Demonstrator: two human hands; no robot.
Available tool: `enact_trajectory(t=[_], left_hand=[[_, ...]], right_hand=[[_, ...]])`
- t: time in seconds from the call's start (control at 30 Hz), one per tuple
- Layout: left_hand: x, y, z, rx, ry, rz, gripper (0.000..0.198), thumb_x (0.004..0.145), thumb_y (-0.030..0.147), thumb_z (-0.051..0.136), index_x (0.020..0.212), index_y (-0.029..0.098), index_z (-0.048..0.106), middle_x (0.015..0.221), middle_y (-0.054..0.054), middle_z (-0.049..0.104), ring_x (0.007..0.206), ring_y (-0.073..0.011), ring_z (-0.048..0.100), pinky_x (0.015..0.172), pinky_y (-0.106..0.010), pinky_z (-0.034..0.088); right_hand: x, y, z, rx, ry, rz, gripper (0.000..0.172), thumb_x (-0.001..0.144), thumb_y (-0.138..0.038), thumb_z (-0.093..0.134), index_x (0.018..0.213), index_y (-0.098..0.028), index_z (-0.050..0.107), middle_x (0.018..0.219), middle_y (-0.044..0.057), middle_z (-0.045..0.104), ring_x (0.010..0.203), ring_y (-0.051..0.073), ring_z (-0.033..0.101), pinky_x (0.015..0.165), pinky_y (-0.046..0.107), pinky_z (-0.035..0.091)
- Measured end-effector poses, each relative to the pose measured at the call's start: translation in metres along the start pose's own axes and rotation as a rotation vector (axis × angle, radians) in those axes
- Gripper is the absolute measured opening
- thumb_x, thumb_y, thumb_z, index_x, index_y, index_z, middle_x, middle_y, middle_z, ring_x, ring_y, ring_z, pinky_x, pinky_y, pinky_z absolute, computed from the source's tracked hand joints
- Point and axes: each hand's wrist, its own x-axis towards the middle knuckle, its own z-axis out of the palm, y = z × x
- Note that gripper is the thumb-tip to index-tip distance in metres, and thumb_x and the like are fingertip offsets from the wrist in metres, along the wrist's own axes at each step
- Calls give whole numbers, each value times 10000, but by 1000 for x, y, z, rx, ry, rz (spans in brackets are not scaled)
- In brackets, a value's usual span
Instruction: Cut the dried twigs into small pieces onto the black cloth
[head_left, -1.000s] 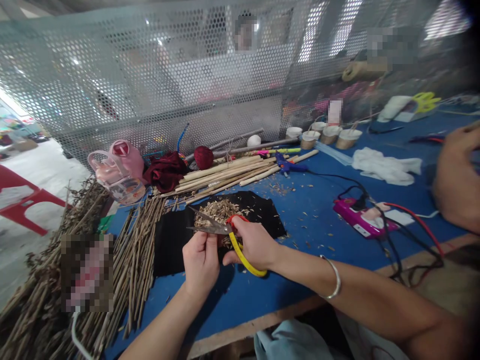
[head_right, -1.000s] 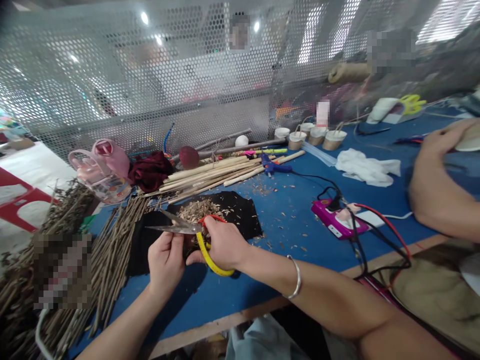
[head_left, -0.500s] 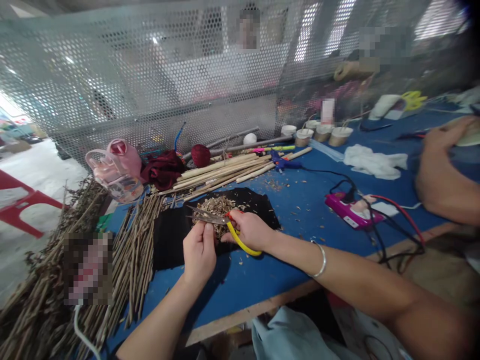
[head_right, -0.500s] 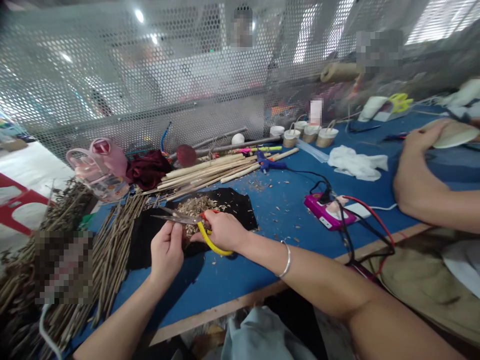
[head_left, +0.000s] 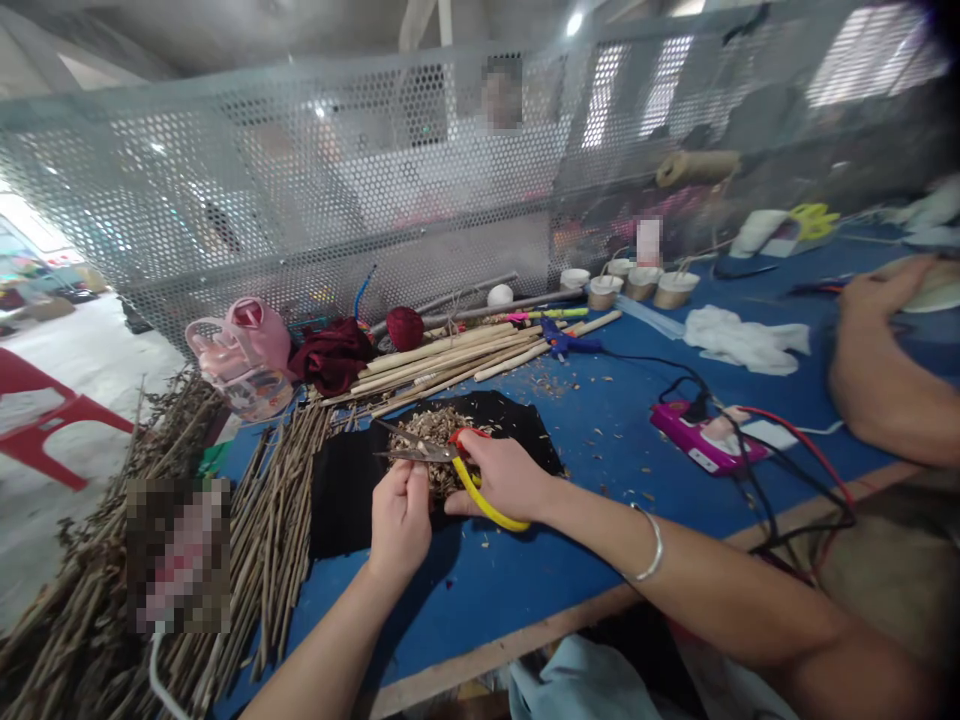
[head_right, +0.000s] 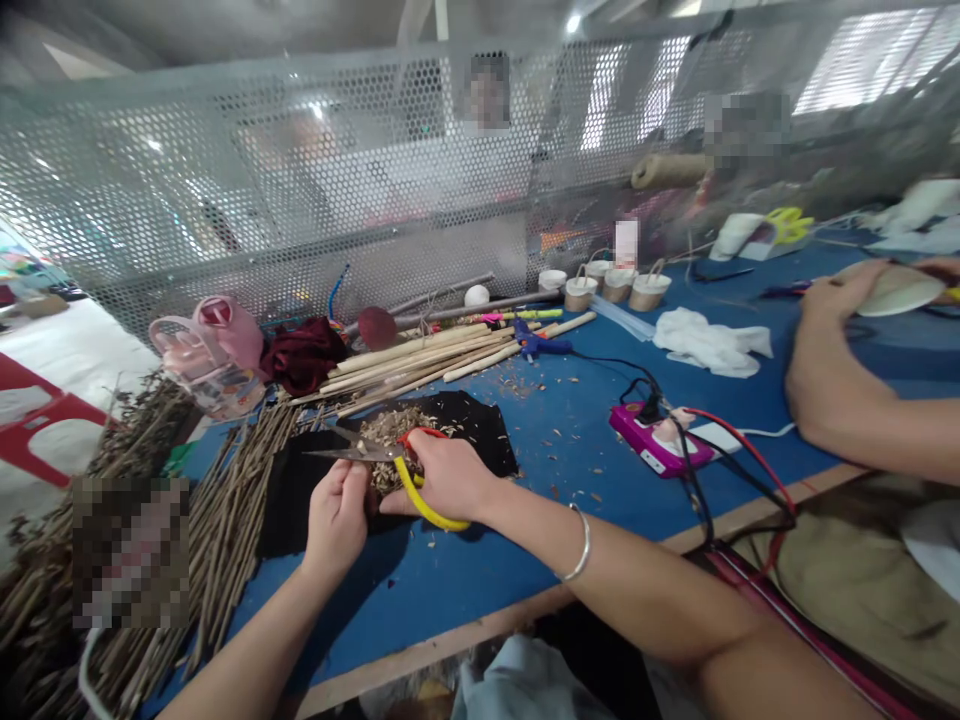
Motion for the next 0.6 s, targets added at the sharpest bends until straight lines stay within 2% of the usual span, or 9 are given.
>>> enact_trajectory(t=[0.13, 0.4, 0.5, 0.6], left_hand=[[1, -1, -1, 69, -28, 14, 299, 858, 281, 378, 579, 181, 418, 567, 19, 453, 538, -101, 422, 509, -210, 319], [3, -1, 0, 35, -23, -46, 308, 856, 336, 393, 590, 184, 366, 522, 48, 368, 494, -83, 340, 473, -197, 272], [5, -1, -1, -65, -10, -105, 324, 858, 392, 385, 608, 185, 386, 498, 59, 350, 451, -75, 333, 442, -193, 272], [6, -1, -1, -171, 15, -173, 321, 839, 435, 407, 643, 181, 436, 485, 65, 366, 416, -74, 351, 417, -194, 287]], right_hand=[[-2, -1, 2, 9, -30, 10, 544, 612, -642, 609, 867, -191, 444, 729, 23, 561, 618, 157, 536, 535, 222, 290], [1, 8, 10, 68, -26, 15, 492, 642, -643, 586, 763, -183, 461, 611, -26, 476, 525, 91, 372, 483, 207, 233], [0, 6, 10, 86, -27, 20, 473, 659, -629, 580, 758, -183, 458, 607, -29, 476, 521, 90, 380, 484, 205, 241], [-1, 3, 9, 50, -11, 22, 509, 615, -626, 619, 807, -185, 452, 655, -12, 513, 546, 110, 446, 509, 211, 270]])
